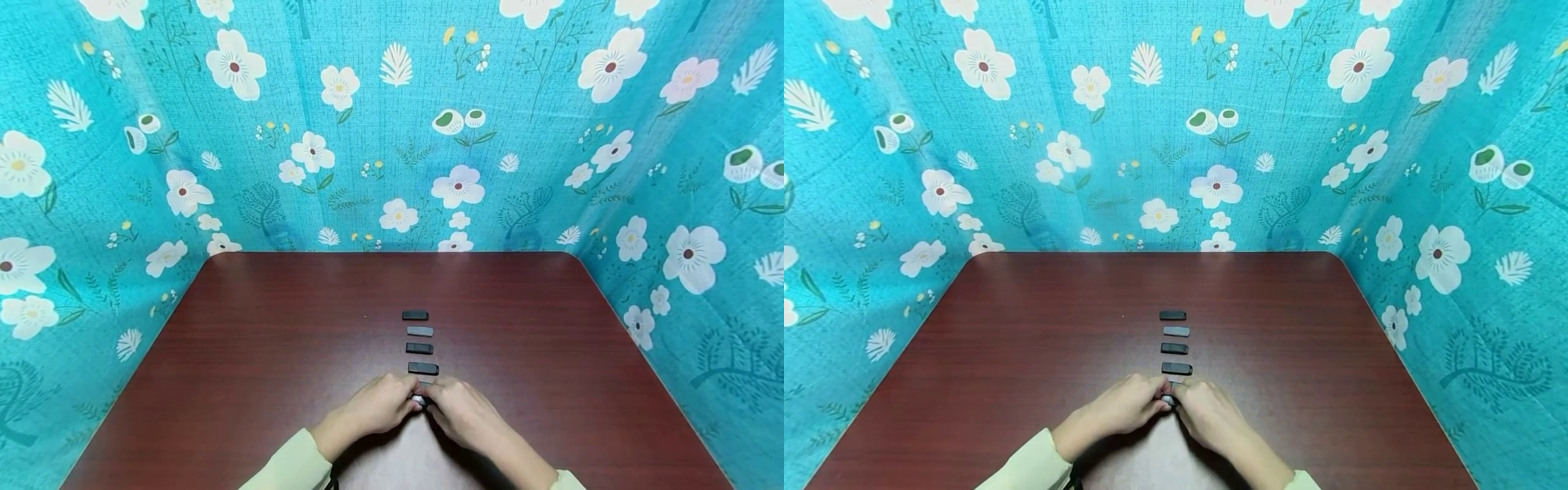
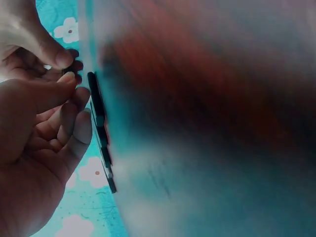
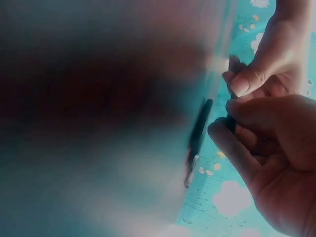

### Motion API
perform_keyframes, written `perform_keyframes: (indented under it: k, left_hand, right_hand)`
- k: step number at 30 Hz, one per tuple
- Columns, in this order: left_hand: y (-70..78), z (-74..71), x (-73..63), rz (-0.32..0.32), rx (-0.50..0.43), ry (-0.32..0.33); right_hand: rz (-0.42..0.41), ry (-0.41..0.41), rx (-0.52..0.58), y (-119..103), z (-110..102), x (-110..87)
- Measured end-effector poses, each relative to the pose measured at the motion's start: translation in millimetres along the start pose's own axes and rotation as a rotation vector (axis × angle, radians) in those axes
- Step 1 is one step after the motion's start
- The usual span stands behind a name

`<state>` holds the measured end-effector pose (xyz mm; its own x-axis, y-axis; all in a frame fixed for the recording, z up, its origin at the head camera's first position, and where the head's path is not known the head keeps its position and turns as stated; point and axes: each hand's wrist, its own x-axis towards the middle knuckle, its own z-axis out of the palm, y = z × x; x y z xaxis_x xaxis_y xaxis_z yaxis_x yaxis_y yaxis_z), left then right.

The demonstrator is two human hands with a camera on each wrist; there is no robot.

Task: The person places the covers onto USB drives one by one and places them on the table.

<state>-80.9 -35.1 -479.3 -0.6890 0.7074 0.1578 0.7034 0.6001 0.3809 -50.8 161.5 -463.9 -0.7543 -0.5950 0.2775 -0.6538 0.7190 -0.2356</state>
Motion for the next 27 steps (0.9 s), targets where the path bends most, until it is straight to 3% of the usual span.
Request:
perform_keyframes:
  k: [5,16,27]
  left_hand:
    - [2.8,1.7,1.0,-0.005,0.054,-0.036]
    - [6.8,4.6,2.9,-0.08,0.109,-0.124]
    - [7.6,2.9,-0.5,-0.067,0.114,-0.104]
  right_hand:
    - [0.08,-0.089,0.049,1.3,-1.2,-2.2]
    - [0.157,-0.208,-0.064,-1.5,-0.9,-1.7]
    - [0.167,-0.205,-0.044,-4.9,0.5,-2.3]
